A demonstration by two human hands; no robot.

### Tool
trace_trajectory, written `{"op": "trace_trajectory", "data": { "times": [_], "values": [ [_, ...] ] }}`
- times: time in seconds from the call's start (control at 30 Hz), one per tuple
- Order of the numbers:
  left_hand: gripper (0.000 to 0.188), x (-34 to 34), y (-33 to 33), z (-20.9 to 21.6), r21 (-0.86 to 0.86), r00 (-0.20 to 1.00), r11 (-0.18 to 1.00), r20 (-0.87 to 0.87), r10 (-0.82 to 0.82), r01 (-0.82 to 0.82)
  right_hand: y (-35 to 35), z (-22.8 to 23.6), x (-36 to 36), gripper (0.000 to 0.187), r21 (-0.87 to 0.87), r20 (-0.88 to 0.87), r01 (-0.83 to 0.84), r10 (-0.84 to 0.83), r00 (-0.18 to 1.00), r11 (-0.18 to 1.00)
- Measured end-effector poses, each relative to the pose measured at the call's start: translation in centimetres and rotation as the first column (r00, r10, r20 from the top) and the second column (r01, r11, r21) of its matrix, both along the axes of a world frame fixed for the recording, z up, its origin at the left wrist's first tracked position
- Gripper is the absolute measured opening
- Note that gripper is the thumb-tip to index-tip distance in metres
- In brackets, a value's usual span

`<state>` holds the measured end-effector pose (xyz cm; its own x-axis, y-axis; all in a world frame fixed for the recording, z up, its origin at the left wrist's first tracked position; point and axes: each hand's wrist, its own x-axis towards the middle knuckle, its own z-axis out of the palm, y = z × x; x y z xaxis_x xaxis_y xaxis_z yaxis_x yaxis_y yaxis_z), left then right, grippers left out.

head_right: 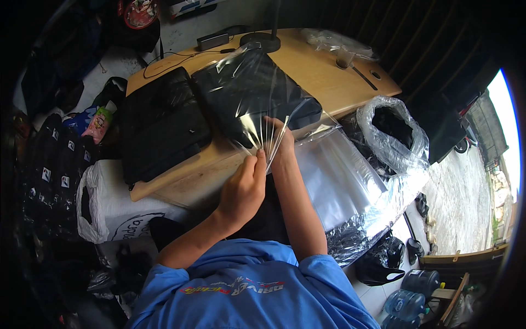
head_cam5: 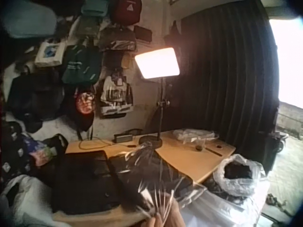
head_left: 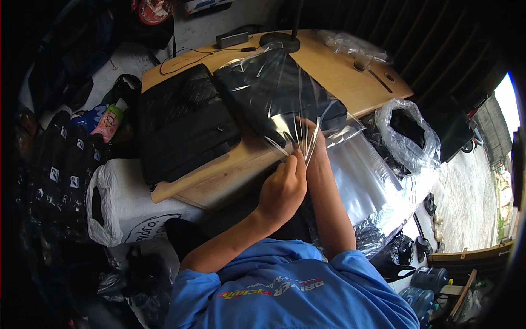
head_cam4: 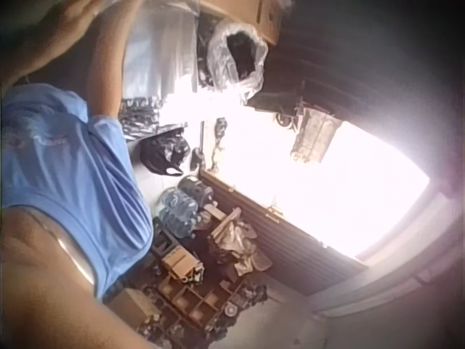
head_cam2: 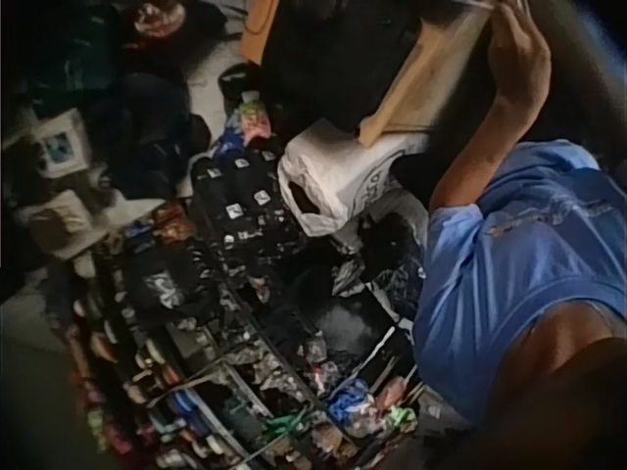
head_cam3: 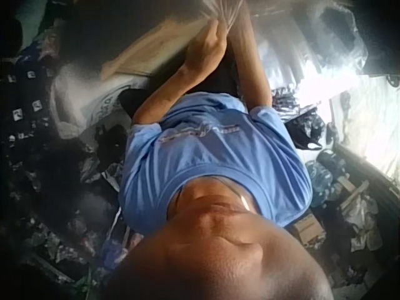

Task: The person puts a black bag into a plastic sleeve, attaches a strap to another black bag, and then places the bags into a large white sack.

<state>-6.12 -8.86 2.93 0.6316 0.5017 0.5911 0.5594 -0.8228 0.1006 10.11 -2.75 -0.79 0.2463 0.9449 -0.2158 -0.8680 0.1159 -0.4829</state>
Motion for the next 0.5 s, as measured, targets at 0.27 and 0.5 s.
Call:
{"op": "trace_trajectory", "data": {
  "times": [0.27,0.5],
  "values": [
    [0.037,3.8,0.2,4.7,0.303,0.995,0.952,0.103,0.004,-0.035,-5.6,2.0,-2.8,0.014,0.168,0.197,0.125,-0.158,0.968,0.978],
    [0.013,8.7,-0.2,1.5,0.299,0.990,0.944,-0.064,-0.125,0.139,-6.7,-1.4,-0.3,0.015,0.111,0.744,0.223,-0.229,0.627,0.969]
  ]
}}
